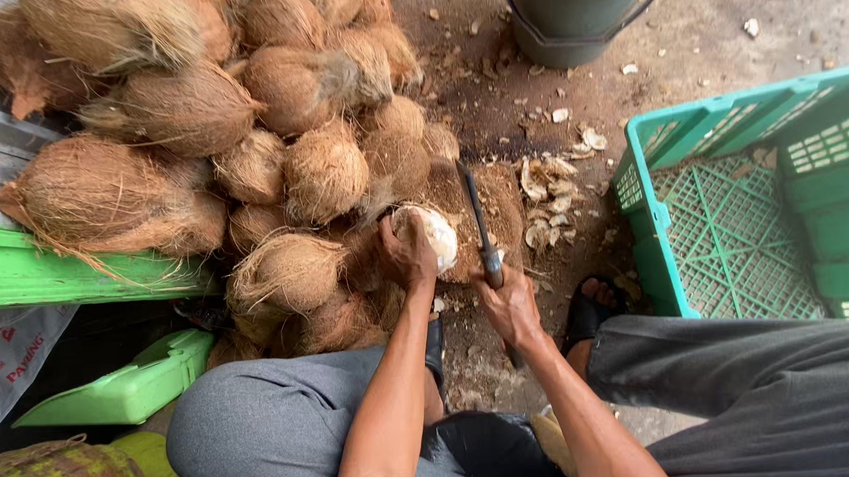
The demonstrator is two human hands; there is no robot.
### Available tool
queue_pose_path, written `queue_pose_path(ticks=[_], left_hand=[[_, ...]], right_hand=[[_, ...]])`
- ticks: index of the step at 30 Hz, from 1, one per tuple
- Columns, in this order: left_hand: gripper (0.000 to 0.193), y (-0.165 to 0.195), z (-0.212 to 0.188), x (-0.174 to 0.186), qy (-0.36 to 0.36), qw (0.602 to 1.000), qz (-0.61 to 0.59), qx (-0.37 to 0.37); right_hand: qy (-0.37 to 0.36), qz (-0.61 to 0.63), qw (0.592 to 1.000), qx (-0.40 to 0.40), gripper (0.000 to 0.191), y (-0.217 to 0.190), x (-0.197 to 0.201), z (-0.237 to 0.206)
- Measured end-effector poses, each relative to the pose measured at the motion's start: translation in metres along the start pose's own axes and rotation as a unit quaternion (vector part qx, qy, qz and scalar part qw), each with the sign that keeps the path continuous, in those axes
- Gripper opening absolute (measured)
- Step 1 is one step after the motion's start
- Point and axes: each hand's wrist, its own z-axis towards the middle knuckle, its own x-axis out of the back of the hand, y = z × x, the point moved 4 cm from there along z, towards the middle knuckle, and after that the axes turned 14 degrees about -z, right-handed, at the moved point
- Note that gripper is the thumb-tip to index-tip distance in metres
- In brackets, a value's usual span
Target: The person sits on the ground and uses a cleaver to chop and trim the fibrous husk off coconuts, holding each coconut steady with one hand while striking with the other, and sets trimmed coconuts aside near a green crate.
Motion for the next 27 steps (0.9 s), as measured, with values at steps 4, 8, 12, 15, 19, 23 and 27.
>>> queue_pose_path(ticks=[4,8,12,15,19,23,27], left_hand=[[0.060,-0.020,-0.003,-0.006,-0.024,0.949,-0.254,0.183],[0.067,-0.018,0.004,0.016,0.015,0.899,-0.396,0.186],[0.073,-0.008,0.006,0.029,-0.035,0.906,-0.373,0.200],[0.066,-0.009,0.004,0.024,-0.097,0.918,-0.278,0.266],[0.076,-0.008,-0.001,0.015,-0.036,0.868,-0.452,0.205],[0.073,-0.016,-0.002,0.006,-0.046,0.896,-0.410,0.167],[0.068,-0.015,0.010,0.012,-0.034,0.946,-0.309,0.088]], right_hand=[[-0.014,-0.091,0.995,0.029,0.026,0.004,-0.003,0.007],[-0.048,-0.105,0.993,0.004,0.031,0.012,-0.002,0.008],[-0.014,-0.075,0.997,0.031,0.038,-0.003,0.002,0.001],[-0.002,-0.094,0.995,0.018,0.042,-0.015,-0.001,-0.006],[-0.019,-0.143,0.989,0.011,0.040,-0.011,-0.003,-0.004],[-0.068,-0.134,0.988,0.027,0.039,0.004,-0.006,0.007],[-0.125,-0.035,0.991,-0.015,0.026,0.010,-0.006,0.005]])
